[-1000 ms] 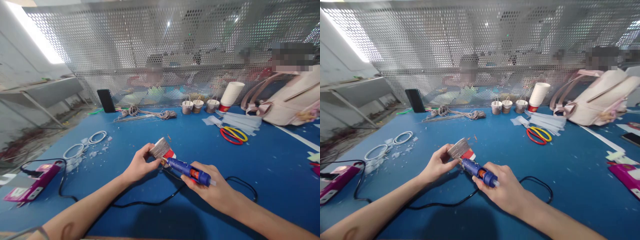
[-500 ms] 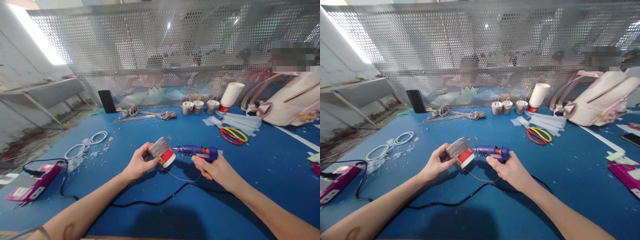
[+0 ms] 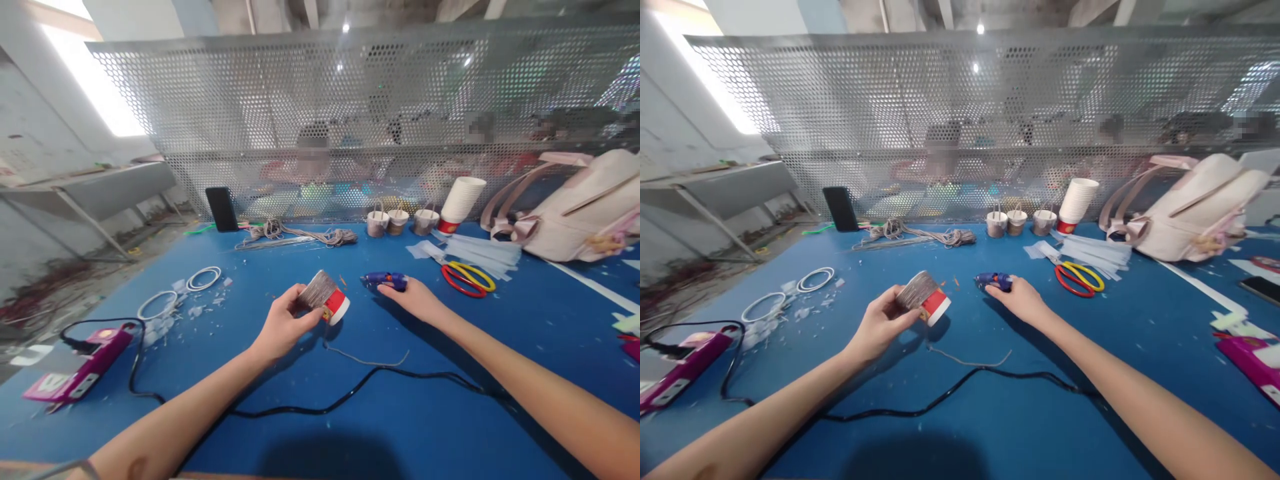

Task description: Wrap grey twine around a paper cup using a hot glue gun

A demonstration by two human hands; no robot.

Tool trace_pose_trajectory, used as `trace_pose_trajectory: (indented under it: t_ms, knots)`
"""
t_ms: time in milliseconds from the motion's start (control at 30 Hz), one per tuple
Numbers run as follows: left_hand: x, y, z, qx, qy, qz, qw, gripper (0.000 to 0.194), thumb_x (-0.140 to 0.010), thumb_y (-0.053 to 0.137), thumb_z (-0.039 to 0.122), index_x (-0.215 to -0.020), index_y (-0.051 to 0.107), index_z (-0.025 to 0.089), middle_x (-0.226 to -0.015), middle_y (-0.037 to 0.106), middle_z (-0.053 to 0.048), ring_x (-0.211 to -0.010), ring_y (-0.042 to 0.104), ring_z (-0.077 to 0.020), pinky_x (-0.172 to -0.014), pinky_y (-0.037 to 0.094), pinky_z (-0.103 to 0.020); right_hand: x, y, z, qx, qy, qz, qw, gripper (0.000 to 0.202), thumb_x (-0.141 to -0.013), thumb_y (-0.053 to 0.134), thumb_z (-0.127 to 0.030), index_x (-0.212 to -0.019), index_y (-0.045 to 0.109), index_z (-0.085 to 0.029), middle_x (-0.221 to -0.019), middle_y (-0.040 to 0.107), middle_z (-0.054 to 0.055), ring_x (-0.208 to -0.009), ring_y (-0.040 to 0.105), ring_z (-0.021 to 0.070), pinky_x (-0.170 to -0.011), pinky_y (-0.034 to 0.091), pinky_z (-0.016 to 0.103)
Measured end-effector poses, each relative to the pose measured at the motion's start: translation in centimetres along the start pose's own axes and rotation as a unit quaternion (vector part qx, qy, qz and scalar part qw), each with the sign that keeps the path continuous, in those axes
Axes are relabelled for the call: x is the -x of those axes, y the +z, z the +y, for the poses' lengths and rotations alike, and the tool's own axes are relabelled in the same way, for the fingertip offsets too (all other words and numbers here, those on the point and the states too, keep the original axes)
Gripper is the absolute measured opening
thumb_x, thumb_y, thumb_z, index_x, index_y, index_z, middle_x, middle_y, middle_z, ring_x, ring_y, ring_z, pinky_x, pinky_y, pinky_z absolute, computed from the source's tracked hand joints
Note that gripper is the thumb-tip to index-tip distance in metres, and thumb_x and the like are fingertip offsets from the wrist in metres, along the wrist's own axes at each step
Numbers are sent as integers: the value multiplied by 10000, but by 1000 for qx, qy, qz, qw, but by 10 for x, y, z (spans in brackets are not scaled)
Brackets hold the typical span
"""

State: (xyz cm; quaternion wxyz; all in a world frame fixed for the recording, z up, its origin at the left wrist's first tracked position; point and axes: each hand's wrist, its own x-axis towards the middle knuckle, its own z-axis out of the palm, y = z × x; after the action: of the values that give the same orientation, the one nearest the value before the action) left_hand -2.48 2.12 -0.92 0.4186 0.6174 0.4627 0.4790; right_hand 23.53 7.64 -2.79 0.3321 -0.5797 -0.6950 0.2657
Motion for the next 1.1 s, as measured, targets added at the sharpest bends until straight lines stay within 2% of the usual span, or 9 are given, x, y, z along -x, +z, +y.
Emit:
trace_pose_trajectory:
  t_ms: [133, 267, 333, 433, 533, 700, 833, 967, 1100]
  knots:
    - [1, -1, -1, -75, 39, 19, 996, 151, -699, 640, 256, -791, 565, 163, -737, 553, -1, -700, 522, -140, -687, 434, -276, 7, -10, 12, 30, 34, 9, 999, 408, -651, 679, -494, -877, 656, -156, -850, 684, 95, -823, 626, 255, -729, 476, 364]
    - [4, 0, -1, -157, 83, 49, 983, 138, -710, 620, 269, -758, 532, 174, -742, 527, 2, -692, 499, -138, -668, 419, -272, 37, -34, -7, -2, 9, 188, 982, 431, -684, 645, -496, -968, 581, -179, -1026, 626, 119, -969, 581, 266, -869, 443, 426]
    - [6, 2, 2, -199, 109, 60, 972, 137, -714, 610, 277, -721, 512, 182, -724, 507, 11, -673, 475, -131, -648, 401, -262, 52, -34, -27, -78, -25, 201, 976, 310, -733, 615, -445, -912, 571, -196, -956, 625, 87, -896, 596, 221, -853, 463, 393]
    - [9, 4, 8, -243, 146, 78, 956, 154, -717, 601, 288, -676, 483, 197, -678, 490, 25, -642, 448, -127, -621, 374, -249, 64, -6, -58, -245, 24, 8, 969, 296, -709, 659, -361, -932, 557, -195, -936, 631, 65, -906, 610, 196, -840, 484, 356]
    - [10, 6, 12, -273, 190, 95, 938, 167, -719, 594, 278, -650, 461, 206, -639, 478, 29, -620, 425, -129, -601, 358, -248, 64, 35, -81, -407, 99, -99, 903, 431, -603, 736, -237, -980, 532, -195, -1088, 596, 65, -1034, 574, 178, -889, 461, 317]
    - [9, 1, 11, -318, 265, 115, 903, 194, -734, 587, 237, -622, 431, 207, -608, 456, 26, -597, 399, -134, -573, 340, -252, 58, 59, -102, -542, 180, -237, 786, 314, -604, 733, -225, -848, 549, -154, -746, 567, -15, -644, 574, 89, -558, 465, 199]
    - [8, -1, 12, -327, 252, 114, 904, 203, -717, 589, 238, -610, 418, 208, -600, 438, 30, -581, 385, -130, -562, 332, -249, 53, 45, -99, -415, 160, -232, 865, 233, -686, 677, -226, -865, 546, -157, -612, 463, -78, -432, 371, 23, -379, 232, 155]
    - [10, 2, 17, -305, 175, 98, 931, 147, -689, 577, 256, -631, 453, 201, -612, 437, 35, -569, 386, -115, -555, 333, -233, 49, 36, -87, -131, -35, -111, 985, 76, -767, 619, -223, -777, 599, -150, -645, 549, -25, -538, 447, 73, -492, 350, 205]
    - [11, 5, 19, -267, 118, 79, 953, 121, -678, 578, 268, -648, 490, 190, -600, 431, 44, -550, 381, -99, -539, 332, -217, 51, 32, -83, -25, -201, -22, 979, 91, -837, 566, -216, -806, 639, -170, -720, 595, 8, -604, 508, 100, -565, 402, 226]
